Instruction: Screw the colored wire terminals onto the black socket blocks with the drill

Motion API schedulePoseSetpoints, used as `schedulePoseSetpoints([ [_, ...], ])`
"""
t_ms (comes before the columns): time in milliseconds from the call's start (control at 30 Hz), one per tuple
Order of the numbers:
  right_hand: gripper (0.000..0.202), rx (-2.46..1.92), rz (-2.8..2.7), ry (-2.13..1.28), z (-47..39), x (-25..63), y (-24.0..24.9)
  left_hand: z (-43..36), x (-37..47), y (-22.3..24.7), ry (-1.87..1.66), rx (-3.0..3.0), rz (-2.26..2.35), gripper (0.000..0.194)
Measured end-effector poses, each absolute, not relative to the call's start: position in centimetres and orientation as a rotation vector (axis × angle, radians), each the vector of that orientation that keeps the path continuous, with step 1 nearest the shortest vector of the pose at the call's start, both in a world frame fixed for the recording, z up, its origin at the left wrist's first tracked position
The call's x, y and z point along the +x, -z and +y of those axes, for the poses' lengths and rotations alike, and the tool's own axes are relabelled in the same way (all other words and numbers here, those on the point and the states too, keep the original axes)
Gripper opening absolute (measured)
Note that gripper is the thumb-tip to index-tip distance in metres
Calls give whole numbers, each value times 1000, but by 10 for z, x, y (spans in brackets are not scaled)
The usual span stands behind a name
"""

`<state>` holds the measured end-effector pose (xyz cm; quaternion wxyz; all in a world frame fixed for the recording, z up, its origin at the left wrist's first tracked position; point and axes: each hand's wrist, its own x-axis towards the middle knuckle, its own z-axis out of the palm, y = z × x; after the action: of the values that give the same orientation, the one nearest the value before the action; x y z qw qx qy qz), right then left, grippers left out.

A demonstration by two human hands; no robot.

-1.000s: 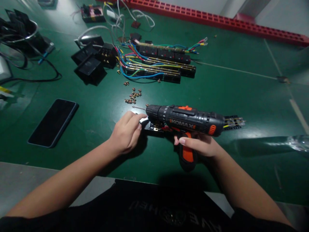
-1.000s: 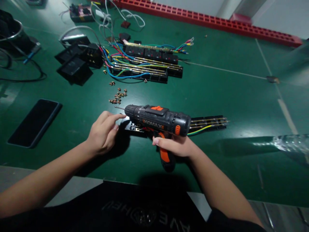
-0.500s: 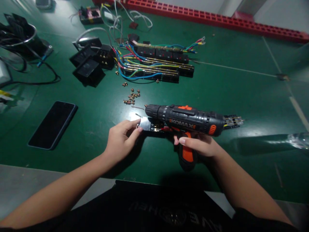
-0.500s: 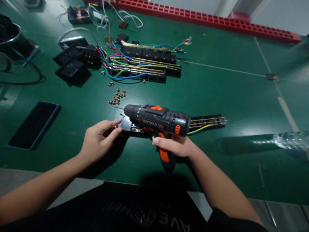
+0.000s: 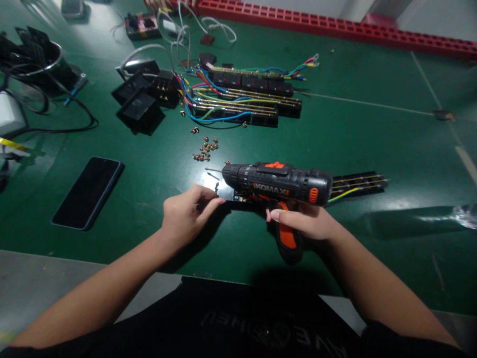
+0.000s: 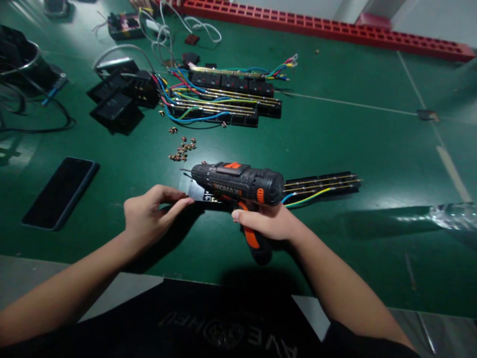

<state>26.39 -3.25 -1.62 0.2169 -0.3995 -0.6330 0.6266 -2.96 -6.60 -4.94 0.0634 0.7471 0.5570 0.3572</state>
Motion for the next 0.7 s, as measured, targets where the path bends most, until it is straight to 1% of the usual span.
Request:
schedulePoseSetpoints([
  [133, 26, -1118, -1747, -1739, -33, 263, 15, -60, -33, 48, -1065, 2598, 1561, 16],
  [267, 25, -1099, -1728, -1734, -33, 263, 15, -53, -29, 40, -1169, 2669, 1367, 6],
  [467, 26, -1118, -1752, -1739, -33, 263, 16, -43, -14, 41, -1235, 2595, 1115, 10],
  [600, 27, -1109, -1738, -1742, -33, 262, 17, -39, -9, 48, -1281, 2598, 1104, 11],
  [700, 24, -1071, -1736, -1742, -33, 262, 17, -38, -9, 48, -1263, 2619, 1126, 7],
])
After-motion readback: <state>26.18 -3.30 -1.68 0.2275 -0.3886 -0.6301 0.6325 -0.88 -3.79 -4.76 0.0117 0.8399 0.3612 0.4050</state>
